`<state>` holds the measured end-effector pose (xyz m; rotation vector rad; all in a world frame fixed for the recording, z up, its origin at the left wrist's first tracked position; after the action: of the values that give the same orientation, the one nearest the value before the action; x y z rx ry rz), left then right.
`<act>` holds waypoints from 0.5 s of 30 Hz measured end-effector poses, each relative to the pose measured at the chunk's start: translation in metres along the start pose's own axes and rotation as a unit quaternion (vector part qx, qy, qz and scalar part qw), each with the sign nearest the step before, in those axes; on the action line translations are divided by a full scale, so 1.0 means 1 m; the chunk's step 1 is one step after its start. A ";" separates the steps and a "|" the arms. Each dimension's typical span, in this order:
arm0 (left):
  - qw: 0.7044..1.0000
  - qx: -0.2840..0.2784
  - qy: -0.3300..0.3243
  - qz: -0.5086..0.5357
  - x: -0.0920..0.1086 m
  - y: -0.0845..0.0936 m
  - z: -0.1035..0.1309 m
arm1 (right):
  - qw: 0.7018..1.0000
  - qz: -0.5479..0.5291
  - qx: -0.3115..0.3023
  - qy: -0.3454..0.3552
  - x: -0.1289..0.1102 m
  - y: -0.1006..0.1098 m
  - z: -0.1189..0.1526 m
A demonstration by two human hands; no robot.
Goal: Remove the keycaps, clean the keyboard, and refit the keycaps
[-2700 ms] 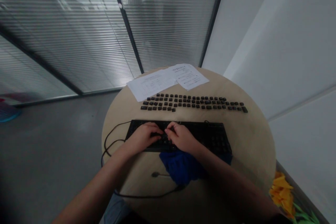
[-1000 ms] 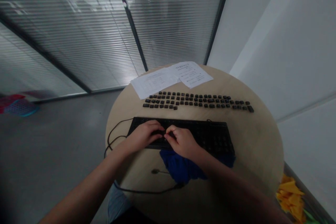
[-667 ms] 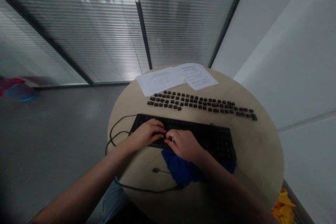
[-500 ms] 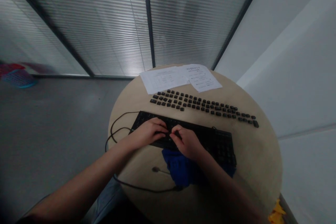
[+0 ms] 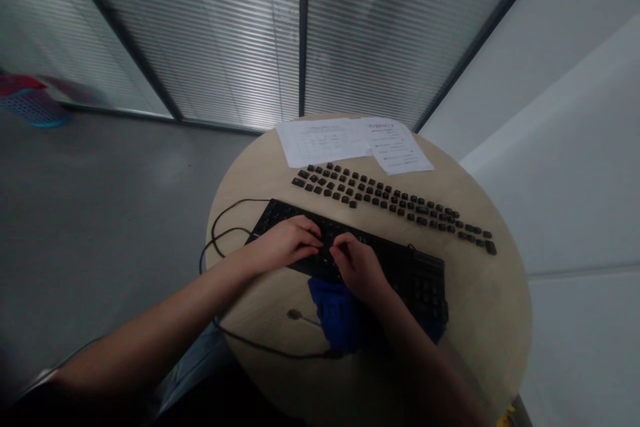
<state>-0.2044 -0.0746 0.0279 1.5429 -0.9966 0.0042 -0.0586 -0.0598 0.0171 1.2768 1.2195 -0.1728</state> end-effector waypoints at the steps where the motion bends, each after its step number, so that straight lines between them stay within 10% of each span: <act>1: 1.000 0.000 0.004 -0.003 0.000 0.001 0.000 | 0.999 -0.022 0.005 -0.023 0.006 0.001 0.000; 15: 0.996 -0.012 0.076 -0.035 0.007 -0.001 -0.010 | 0.989 -0.118 0.070 -0.059 0.020 0.004 0.008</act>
<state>-0.1945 -0.0703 0.0336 1.5308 -0.8192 0.0583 -0.0428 -0.0547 0.0026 1.2211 1.2718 -0.5068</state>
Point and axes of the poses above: each hand's wrist, its own z-axis away from the middle knuckle, its own y-axis out of the back of the hand, x = y × z, the point moved 8 cm from there along -z, towards the middle knuckle, and after that the axes turned 4 degrees about -z, right-handed, at the moved point
